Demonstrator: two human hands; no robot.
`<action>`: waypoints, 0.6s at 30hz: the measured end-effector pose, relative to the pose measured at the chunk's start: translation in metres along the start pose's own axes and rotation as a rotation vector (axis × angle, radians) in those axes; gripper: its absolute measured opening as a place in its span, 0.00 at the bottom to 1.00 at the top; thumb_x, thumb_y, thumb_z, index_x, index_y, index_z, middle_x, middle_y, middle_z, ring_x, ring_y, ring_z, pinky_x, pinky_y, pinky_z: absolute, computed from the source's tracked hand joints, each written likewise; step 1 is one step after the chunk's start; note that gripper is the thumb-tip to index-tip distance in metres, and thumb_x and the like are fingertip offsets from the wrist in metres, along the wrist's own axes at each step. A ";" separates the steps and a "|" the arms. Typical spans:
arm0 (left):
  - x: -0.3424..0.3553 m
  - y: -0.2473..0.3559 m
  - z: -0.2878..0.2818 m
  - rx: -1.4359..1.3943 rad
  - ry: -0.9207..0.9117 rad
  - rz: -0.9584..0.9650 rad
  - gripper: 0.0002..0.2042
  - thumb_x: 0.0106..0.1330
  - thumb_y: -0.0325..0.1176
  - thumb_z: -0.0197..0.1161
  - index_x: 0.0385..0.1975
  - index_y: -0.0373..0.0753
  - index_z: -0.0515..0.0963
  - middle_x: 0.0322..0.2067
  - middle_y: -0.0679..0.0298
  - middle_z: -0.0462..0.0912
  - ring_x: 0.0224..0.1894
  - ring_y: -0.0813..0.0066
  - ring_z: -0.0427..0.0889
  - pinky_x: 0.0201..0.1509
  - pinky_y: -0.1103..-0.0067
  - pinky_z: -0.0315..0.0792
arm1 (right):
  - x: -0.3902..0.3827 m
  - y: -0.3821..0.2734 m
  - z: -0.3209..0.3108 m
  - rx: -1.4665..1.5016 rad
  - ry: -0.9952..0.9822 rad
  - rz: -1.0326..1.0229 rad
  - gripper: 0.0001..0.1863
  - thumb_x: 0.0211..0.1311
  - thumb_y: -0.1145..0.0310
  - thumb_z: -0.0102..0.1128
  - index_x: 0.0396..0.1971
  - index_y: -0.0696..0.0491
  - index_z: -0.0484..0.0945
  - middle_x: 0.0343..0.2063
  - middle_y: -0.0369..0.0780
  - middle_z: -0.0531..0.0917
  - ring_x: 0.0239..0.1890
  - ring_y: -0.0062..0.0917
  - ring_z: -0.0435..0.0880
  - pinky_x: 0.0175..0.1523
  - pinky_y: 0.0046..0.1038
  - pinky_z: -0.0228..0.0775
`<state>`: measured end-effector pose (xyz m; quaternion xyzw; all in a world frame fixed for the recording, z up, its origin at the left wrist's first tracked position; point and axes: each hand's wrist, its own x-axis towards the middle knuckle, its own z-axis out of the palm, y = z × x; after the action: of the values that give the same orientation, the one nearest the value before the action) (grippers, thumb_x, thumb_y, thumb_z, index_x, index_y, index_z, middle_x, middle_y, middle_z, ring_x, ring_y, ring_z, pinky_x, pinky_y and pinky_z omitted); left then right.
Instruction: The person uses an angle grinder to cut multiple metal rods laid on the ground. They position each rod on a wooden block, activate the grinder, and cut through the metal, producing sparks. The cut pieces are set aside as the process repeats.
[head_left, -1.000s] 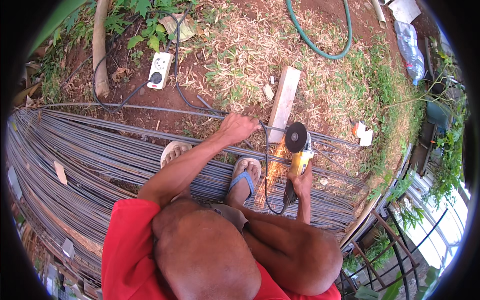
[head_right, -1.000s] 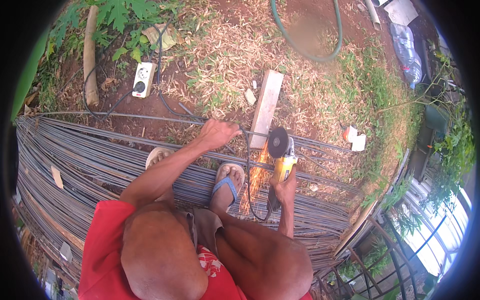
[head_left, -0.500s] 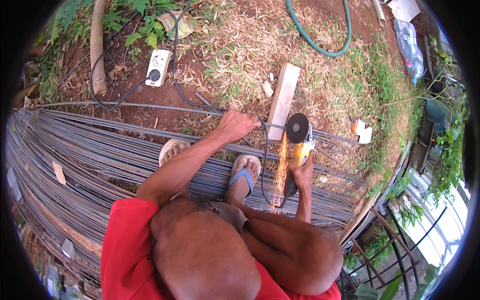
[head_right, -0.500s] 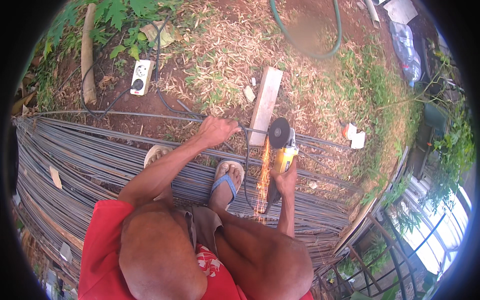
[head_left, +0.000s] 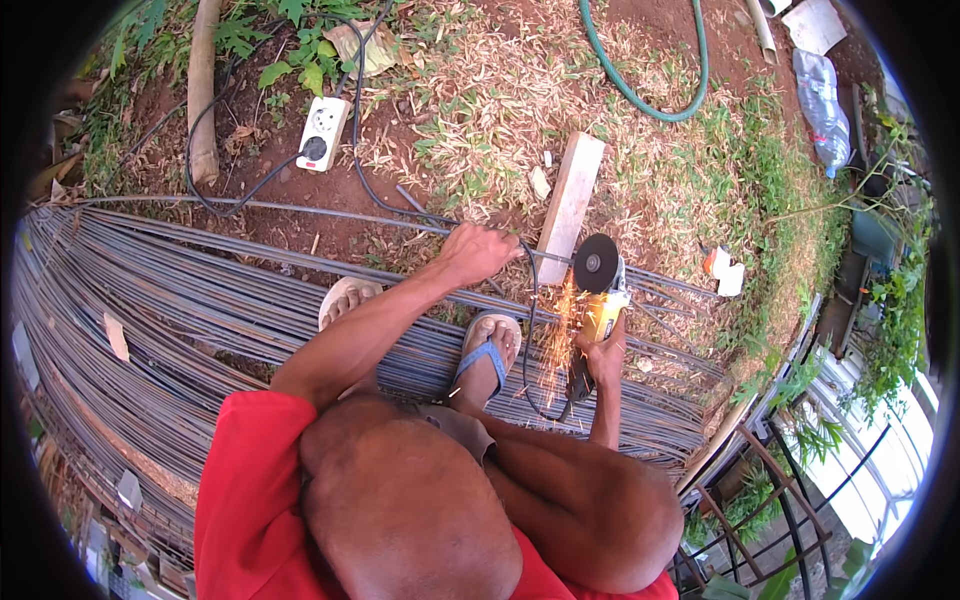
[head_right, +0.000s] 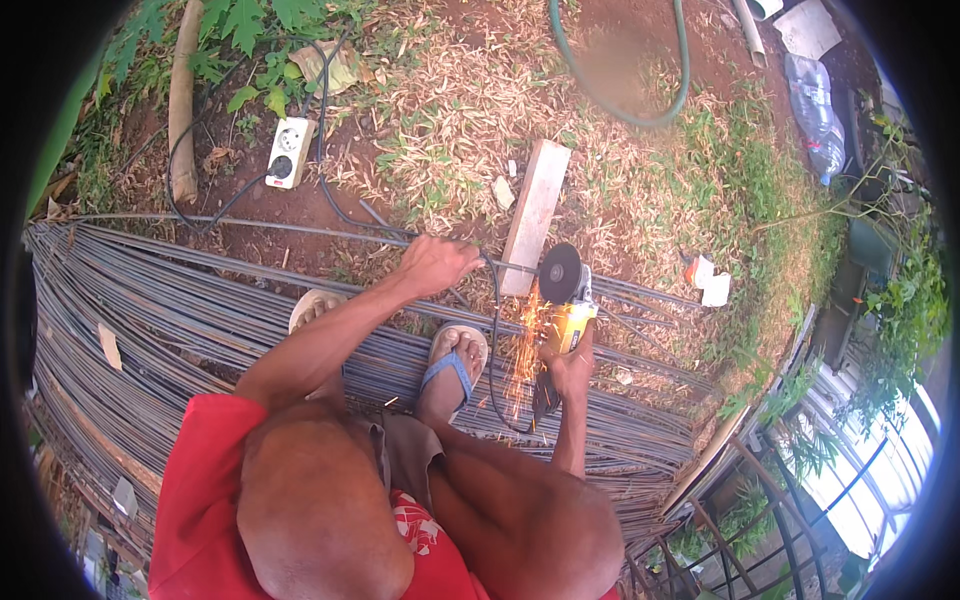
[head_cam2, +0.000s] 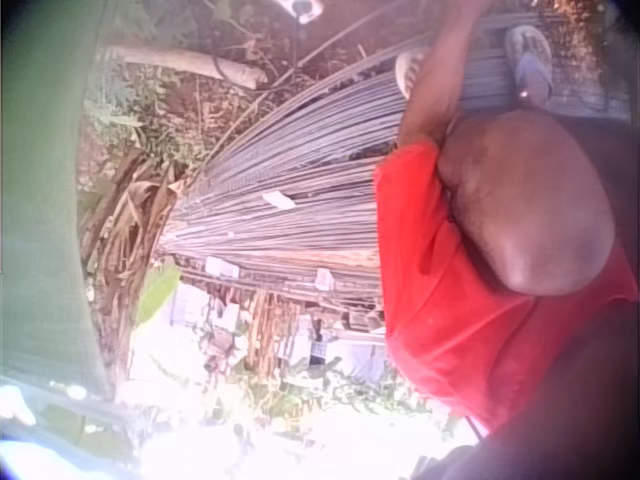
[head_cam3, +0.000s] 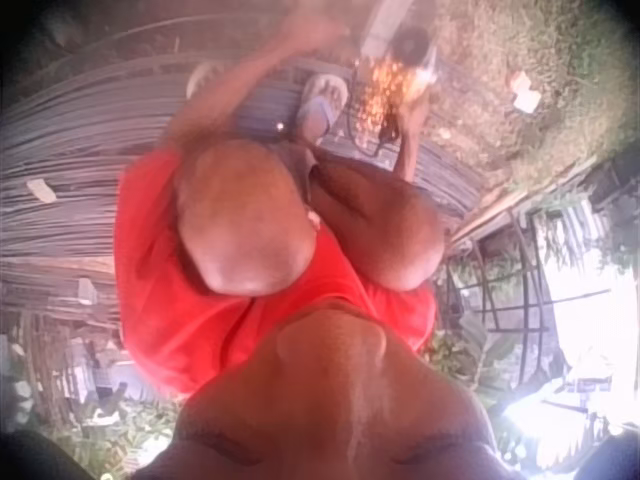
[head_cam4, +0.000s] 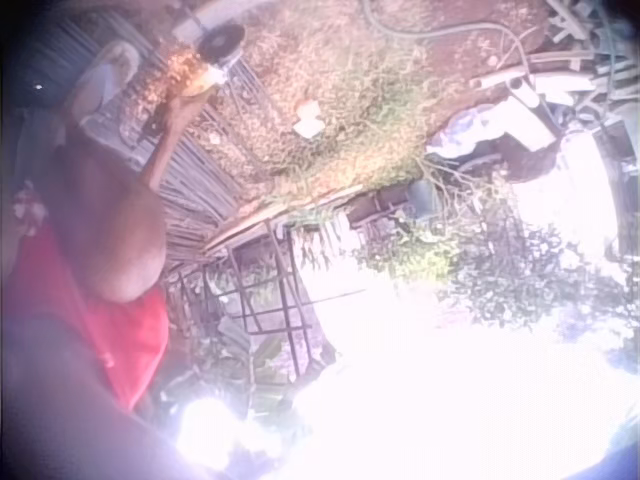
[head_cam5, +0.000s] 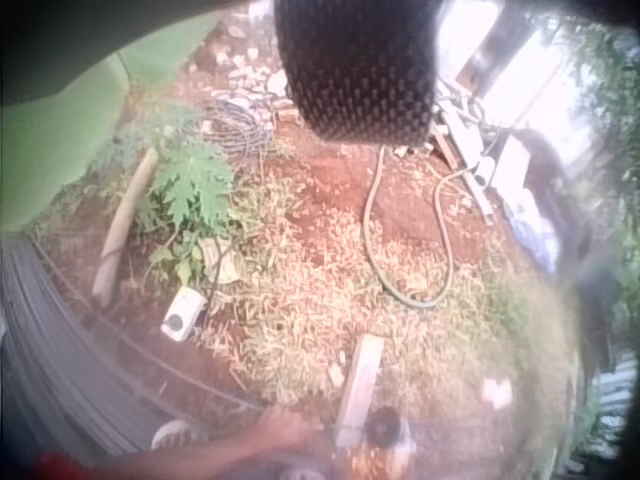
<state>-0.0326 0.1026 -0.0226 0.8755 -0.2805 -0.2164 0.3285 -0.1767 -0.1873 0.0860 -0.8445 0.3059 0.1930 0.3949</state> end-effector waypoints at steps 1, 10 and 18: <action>-0.002 -0.002 0.001 0.001 0.034 0.015 0.17 0.77 0.48 0.60 0.33 0.40 0.78 0.29 0.60 0.88 0.26 0.56 0.87 0.25 0.61 0.79 | 0.006 -0.004 0.003 0.021 -0.005 -0.018 0.42 0.47 0.70 0.73 0.66 0.60 0.69 0.48 0.44 0.83 0.48 0.32 0.83 0.56 0.35 0.77; -0.001 -0.005 0.003 0.019 -0.005 0.006 0.17 0.78 0.48 0.60 0.34 0.40 0.78 0.29 0.59 0.88 0.25 0.55 0.87 0.25 0.60 0.79 | -0.011 0.006 -0.001 -0.030 -0.032 0.018 0.39 0.45 0.78 0.73 0.63 0.59 0.71 0.45 0.42 0.84 0.44 0.29 0.83 0.52 0.32 0.78; -0.002 -0.004 0.008 0.023 0.034 0.032 0.17 0.79 0.49 0.58 0.35 0.40 0.79 0.29 0.60 0.88 0.24 0.57 0.87 0.23 0.61 0.78 | -0.013 0.001 0.002 -0.009 -0.003 0.043 0.39 0.44 0.74 0.73 0.61 0.58 0.72 0.42 0.41 0.83 0.40 0.29 0.83 0.50 0.32 0.78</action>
<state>-0.0366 0.1030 -0.0306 0.8782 -0.2915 -0.1930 0.3265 -0.1869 -0.1815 0.0915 -0.8392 0.3226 0.2040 0.3874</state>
